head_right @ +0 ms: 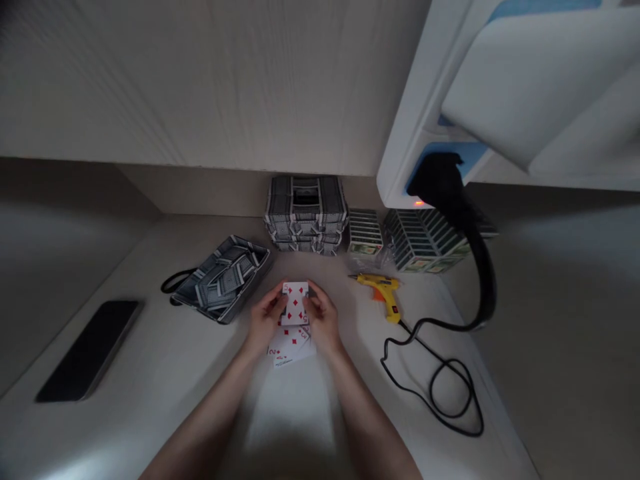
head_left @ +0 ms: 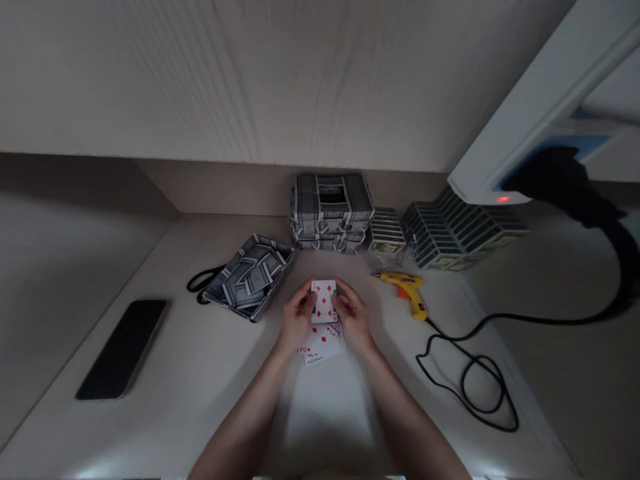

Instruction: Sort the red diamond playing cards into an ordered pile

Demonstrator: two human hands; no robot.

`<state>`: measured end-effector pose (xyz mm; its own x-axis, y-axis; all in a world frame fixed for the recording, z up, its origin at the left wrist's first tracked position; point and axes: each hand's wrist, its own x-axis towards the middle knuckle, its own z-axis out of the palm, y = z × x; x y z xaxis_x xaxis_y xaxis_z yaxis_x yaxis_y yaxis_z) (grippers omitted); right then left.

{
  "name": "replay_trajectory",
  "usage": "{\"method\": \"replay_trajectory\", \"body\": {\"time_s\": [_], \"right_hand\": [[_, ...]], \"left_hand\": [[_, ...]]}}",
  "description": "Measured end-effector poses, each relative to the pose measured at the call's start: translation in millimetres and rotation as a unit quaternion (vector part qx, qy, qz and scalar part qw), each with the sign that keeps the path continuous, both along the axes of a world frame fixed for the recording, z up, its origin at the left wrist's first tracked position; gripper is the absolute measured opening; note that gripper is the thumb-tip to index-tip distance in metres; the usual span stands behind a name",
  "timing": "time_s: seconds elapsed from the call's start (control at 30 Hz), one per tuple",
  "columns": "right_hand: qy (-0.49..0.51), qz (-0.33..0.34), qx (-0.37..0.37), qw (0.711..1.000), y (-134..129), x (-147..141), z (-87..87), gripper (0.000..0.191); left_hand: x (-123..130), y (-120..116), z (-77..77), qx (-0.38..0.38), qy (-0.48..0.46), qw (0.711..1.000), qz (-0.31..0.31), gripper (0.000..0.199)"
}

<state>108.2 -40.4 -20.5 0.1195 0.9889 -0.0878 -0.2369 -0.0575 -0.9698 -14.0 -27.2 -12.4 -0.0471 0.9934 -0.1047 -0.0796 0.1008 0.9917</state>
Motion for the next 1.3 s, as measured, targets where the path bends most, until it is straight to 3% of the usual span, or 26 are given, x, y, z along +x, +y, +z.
{"method": "replay_trajectory", "body": {"time_s": [0.33,0.63,0.8,1.3], "right_hand": [[0.016,-0.003,-0.003,1.000,0.6,-0.4,0.1,0.043],[0.083,0.016,-0.045,0.995,-0.7,3.0,12.2,0.034],[0.086,0.015,-0.054,0.995,-0.1,3.3,8.4,0.034],[0.003,0.017,-0.016,1.000,1.3,2.5,0.0,0.034]], "left_hand": [[-0.7,-0.6,3.8,0.009,-0.007,1.000,-0.003,0.038],[-2.2,0.1,2.3,0.007,-0.028,0.999,-0.044,0.035],[-2.2,0.4,0.7,0.009,-0.029,0.999,-0.040,0.033],[-0.4,0.5,-0.1,-0.025,-0.044,0.998,-0.036,0.039]]}}
